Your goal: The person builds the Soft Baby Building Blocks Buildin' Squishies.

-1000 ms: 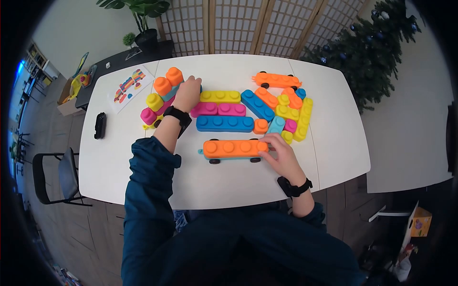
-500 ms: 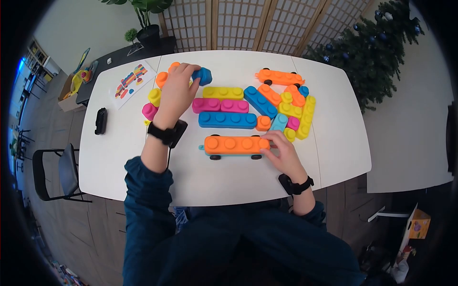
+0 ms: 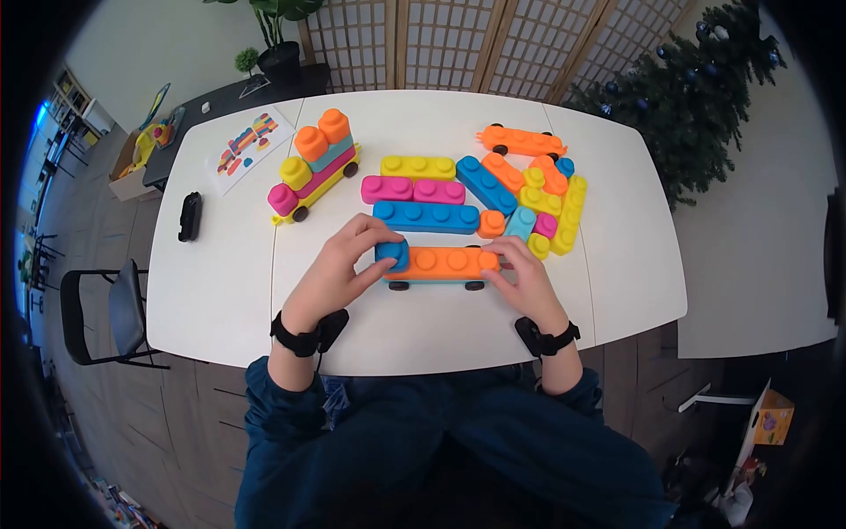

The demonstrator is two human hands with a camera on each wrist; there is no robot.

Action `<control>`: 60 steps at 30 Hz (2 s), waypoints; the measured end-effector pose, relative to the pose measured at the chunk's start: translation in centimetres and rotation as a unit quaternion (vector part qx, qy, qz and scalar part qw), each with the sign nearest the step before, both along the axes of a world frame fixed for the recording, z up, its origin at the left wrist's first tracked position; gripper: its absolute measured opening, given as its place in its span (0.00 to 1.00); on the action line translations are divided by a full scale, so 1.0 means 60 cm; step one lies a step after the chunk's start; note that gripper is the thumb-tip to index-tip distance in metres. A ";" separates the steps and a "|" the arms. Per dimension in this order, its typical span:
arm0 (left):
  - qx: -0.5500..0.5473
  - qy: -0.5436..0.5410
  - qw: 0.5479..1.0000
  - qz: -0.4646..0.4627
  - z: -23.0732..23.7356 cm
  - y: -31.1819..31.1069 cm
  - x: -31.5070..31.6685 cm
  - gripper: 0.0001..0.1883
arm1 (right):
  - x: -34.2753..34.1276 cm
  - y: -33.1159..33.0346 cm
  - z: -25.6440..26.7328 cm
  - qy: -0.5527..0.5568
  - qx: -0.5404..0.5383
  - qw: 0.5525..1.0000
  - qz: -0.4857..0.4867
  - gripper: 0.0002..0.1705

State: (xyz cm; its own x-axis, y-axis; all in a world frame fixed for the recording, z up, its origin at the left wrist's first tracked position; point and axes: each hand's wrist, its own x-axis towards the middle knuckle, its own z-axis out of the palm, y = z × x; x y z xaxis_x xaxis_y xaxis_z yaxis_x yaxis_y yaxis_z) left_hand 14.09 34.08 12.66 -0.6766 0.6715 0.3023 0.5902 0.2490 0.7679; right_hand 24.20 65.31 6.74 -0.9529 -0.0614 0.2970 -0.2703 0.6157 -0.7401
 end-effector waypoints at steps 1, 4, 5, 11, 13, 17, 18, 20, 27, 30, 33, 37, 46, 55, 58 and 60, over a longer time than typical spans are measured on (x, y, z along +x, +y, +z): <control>-0.008 -0.003 1.000 0.006 -0.006 0.002 0.003 0.17 | 0.000 0.000 0.000 -0.002 -0.002 1.000 -0.001 0.20; -0.018 -0.014 0.999 0.024 -0.019 0.007 0.009 0.17 | 0.000 -0.002 0.000 -0.006 -0.004 1.000 -0.005 0.19; -0.018 -0.015 0.999 0.024 -0.021 0.007 0.009 0.17 | 0.000 -0.002 0.000 -0.006 -0.004 1.000 -0.005 0.19; -0.007 -0.013 0.999 0.033 -0.028 0.006 0.014 0.18 | -0.002 -0.001 -0.005 -0.002 -0.006 1.000 -0.007 0.19; -0.015 -0.014 0.999 0.026 -0.027 0.005 0.015 0.23 | 0.000 -0.001 -0.004 -0.004 -0.011 1.000 -0.008 0.19; -0.008 -0.025 0.999 0.032 -0.034 0.014 0.013 0.30 | -0.002 -0.002 -0.006 -0.001 -0.009 1.000 -0.007 0.19; -0.032 -0.038 0.998 0.036 -0.039 0.014 0.012 0.32 | -0.002 -0.002 -0.006 0.000 -0.008 1.000 -0.004 0.19; -0.056 -0.050 0.996 0.040 -0.044 0.016 0.012 0.34 | -0.003 -0.002 -0.006 0.002 -0.005 1.000 -0.003 0.19; -0.077 -0.044 0.995 0.041 -0.042 0.020 0.010 0.32 | -0.004 -0.001 -0.002 -0.006 0.003 1.000 0.002 0.19; -0.078 -0.043 0.995 0.033 -0.040 0.020 0.008 0.32 | -0.003 -0.001 0.000 -0.006 0.007 1.000 0.006 0.19; -0.077 -0.041 0.996 0.023 -0.041 0.019 0.005 0.32 | -0.004 0.001 0.003 -0.015 0.007 1.000 0.011 0.19; -0.070 -0.029 0.997 0.029 -0.044 0.021 0.007 0.33 | -0.007 0.005 0.008 -0.037 0.003 0.999 0.026 0.20; -0.037 0.007 0.996 0.086 -0.029 0.016 0.027 0.24 | -0.009 0.006 0.020 -0.045 0.024 0.998 0.037 0.19; -0.036 0.010 0.994 0.104 -0.032 0.020 0.034 0.22 | -0.042 0.019 0.125 -0.105 0.146 0.981 0.069 0.28; -0.032 0.006 0.993 0.110 -0.038 0.020 0.034 0.22 | -0.111 0.013 0.153 -0.009 0.230 0.972 0.049 0.25; -0.034 0.004 0.993 0.110 -0.037 0.020 0.035 0.22 | -0.169 0.010 0.147 0.002 0.254 0.966 0.051 0.23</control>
State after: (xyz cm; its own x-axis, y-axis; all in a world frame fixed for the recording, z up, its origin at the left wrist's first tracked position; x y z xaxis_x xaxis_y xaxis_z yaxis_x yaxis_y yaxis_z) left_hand 16.16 35.27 10.45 -0.8065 0.5276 0.2668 0.5222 0.4240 0.7400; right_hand 14.03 65.88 15.59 -0.9330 -0.2941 0.2075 -0.3514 0.8686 -0.3493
